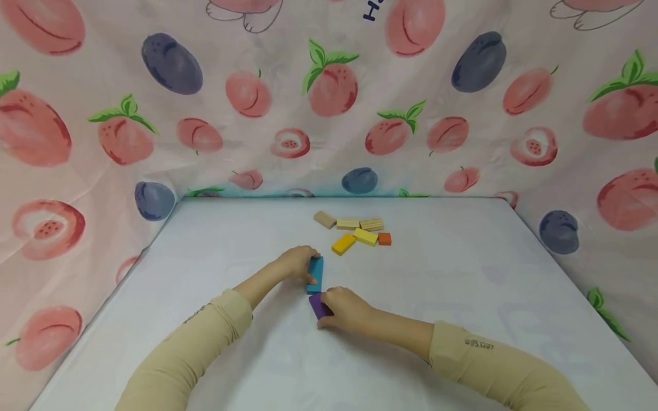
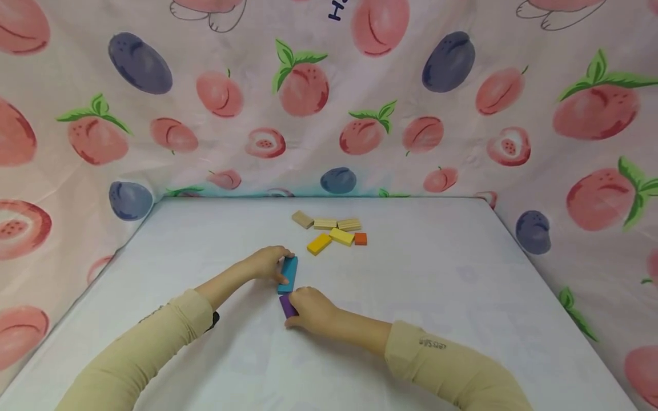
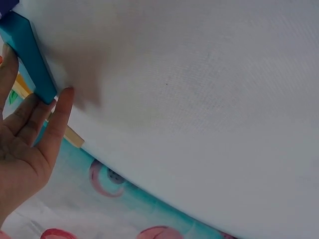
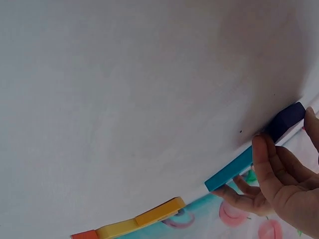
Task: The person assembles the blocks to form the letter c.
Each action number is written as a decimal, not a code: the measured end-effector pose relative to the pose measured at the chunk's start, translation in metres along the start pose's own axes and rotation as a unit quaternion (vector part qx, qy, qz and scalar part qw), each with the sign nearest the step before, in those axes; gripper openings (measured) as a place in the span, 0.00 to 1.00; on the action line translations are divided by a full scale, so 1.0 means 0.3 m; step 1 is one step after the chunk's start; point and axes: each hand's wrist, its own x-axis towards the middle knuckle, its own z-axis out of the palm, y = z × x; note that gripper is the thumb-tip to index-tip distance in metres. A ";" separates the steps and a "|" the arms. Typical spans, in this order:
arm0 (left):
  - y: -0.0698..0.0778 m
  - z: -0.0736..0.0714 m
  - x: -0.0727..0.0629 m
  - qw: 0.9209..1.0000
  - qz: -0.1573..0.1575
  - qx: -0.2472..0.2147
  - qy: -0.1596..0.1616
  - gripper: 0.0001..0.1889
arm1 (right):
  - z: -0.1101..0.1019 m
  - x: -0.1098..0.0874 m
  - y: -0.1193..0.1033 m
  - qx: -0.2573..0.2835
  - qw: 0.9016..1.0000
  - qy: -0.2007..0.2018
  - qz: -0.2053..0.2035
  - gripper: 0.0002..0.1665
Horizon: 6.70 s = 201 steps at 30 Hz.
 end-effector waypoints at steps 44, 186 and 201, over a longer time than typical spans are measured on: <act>0.004 0.001 0.005 1.000 -0.013 -0.004 -0.006 0.35 | 0.016 -0.014 0.001 -0.030 0.999 0.029 -0.015 0.25; -0.036 0.067 -0.067 0.996 0.070 0.006 0.056 0.26 | -0.138 0.479 0.678 0.051 0.993 0.038 0.095 0.32; -0.037 0.069 -0.069 0.996 0.065 0.011 0.060 0.26 | -0.201 0.406 0.546 0.063 0.986 0.083 0.133 0.23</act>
